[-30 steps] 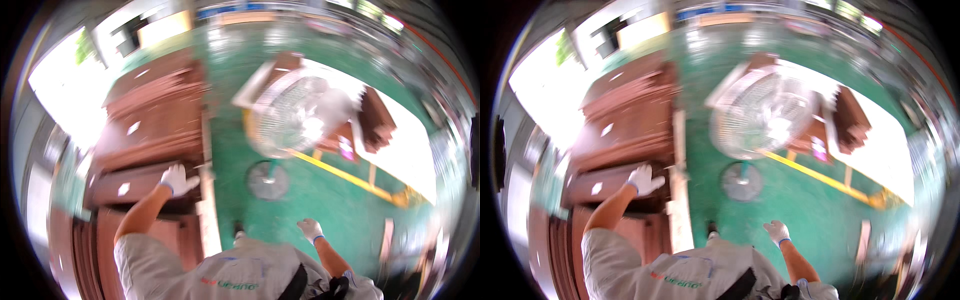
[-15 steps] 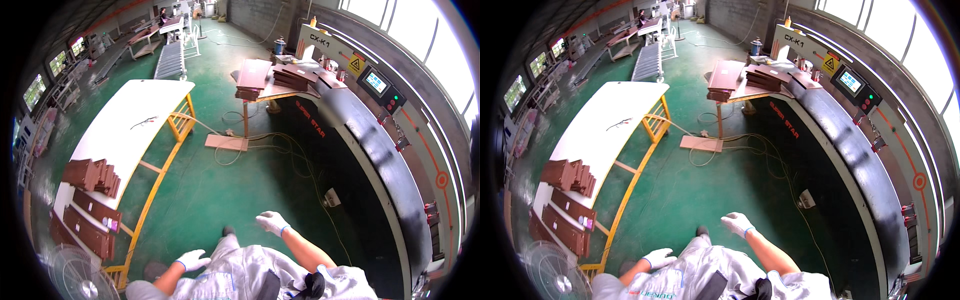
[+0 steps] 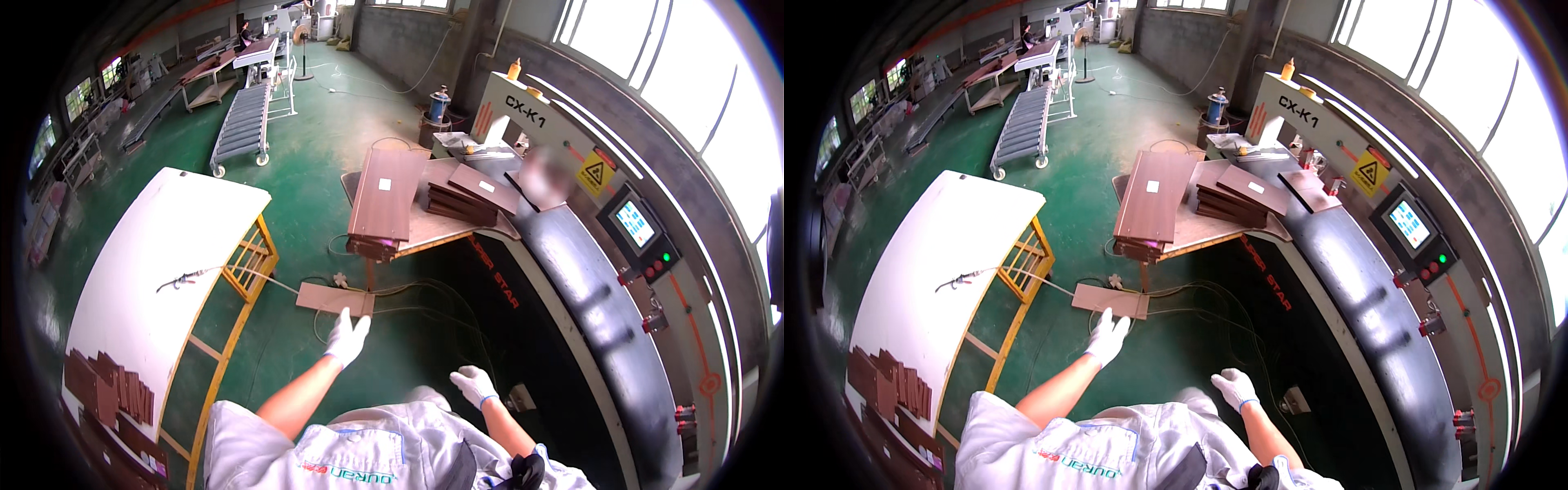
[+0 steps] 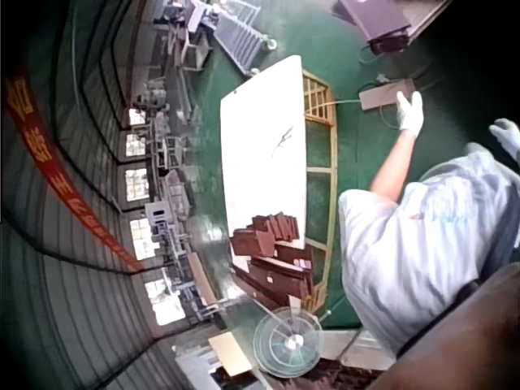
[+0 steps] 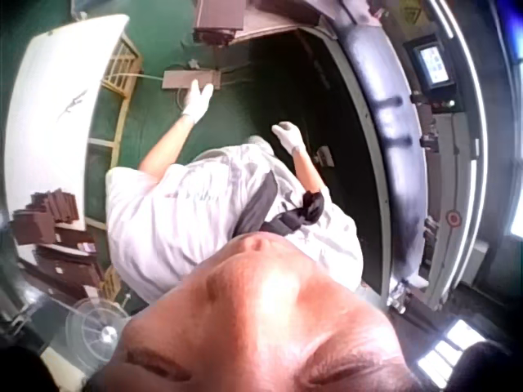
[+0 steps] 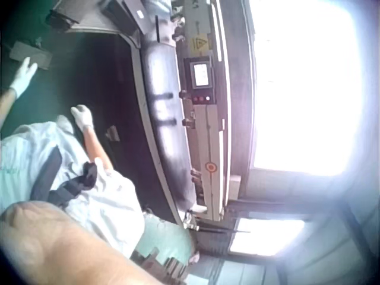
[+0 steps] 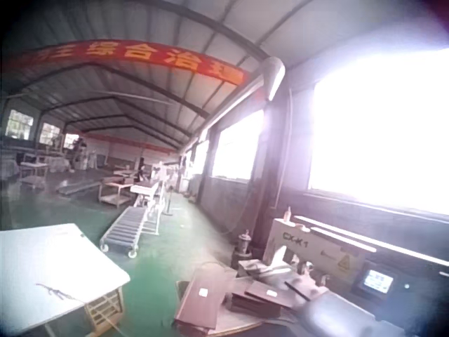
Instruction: The person picks up wooden panels from a table, places them on a machine surface, and uses a pneumatic air gun to blow dust off the panels before stacking them on a different pile.
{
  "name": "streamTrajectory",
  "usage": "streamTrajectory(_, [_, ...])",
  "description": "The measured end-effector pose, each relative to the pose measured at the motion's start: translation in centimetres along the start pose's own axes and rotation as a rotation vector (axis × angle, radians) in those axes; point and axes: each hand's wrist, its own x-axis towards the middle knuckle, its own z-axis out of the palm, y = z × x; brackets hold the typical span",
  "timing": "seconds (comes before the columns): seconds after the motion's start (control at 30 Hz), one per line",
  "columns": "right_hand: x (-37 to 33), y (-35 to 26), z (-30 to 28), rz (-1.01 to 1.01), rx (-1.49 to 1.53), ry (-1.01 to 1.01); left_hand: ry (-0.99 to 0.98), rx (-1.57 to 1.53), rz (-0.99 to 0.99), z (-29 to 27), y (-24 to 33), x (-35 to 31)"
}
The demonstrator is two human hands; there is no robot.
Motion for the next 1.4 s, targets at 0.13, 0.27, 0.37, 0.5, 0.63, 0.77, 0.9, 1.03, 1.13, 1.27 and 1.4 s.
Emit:
streamTrajectory(0.13, [11.3, -11.5, -0.7, -0.351, -0.107, 0.023, 0.354, -0.093, 0.052, 3.5, 5.9, 13.4])
streamTrajectory(0.27, [25.7, -26.8, -2.2, -0.778, -0.36, 0.094, 0.539, -0.147, -0.078, 6.1, 7.3, 21.4])
streamTrajectory(0.37, [39.2, -36.8, -2.1, -1.068, -0.469, 0.171, 0.592, -0.069, -0.131, 7.0, 7.2, 22.9])
streamTrajectory(0.5, [55.2, -47.3, -2.0, -0.945, -0.761, 0.107, 0.645, -0.082, -0.271, 6.7, 8.2, 23.2])
streamTrajectory(0.63, [63.1, -51.1, -2.2, -0.919, -0.951, -0.047, 0.607, 0.008, -0.376, 6.0, 9.1, 23.3])
streamTrajectory(0.77, [62.2, -51.8, -5.6, -0.829, -0.99, -0.107, 0.526, 0.062, -0.381, 5.1, 11.2, 23.8])
streamTrajectory(0.9, [68.3, -53.3, -7.1, -0.529, -0.791, 0.061, 0.617, -0.099, -0.448, 5.5, 12.8, 25.2])
streamTrajectory(1.03, [70.8, -52.4, -6.3, -0.475, -0.708, -0.135, 0.777, -0.696, -0.654, 6.7, 13.8, 26.3])
streamTrajectory(1.13, [71.9, -52.1, -4.8, -0.709, -0.603, -0.11, 0.777, -0.814, -0.726, 5.7, 14.3, 26.2])
streamTrajectory(1.27, [73.5, -56.9, -3.7, -0.491, -0.787, -0.383, 0.936, -1.119, -0.618, 8.3, 9.9, 24.2])
streamTrajectory(1.4, [73.7, -53.1, -1.6, -0.464, -0.116, -0.859, 0.712, -1.334, -0.528, 8.1, 9.7, 23.7])
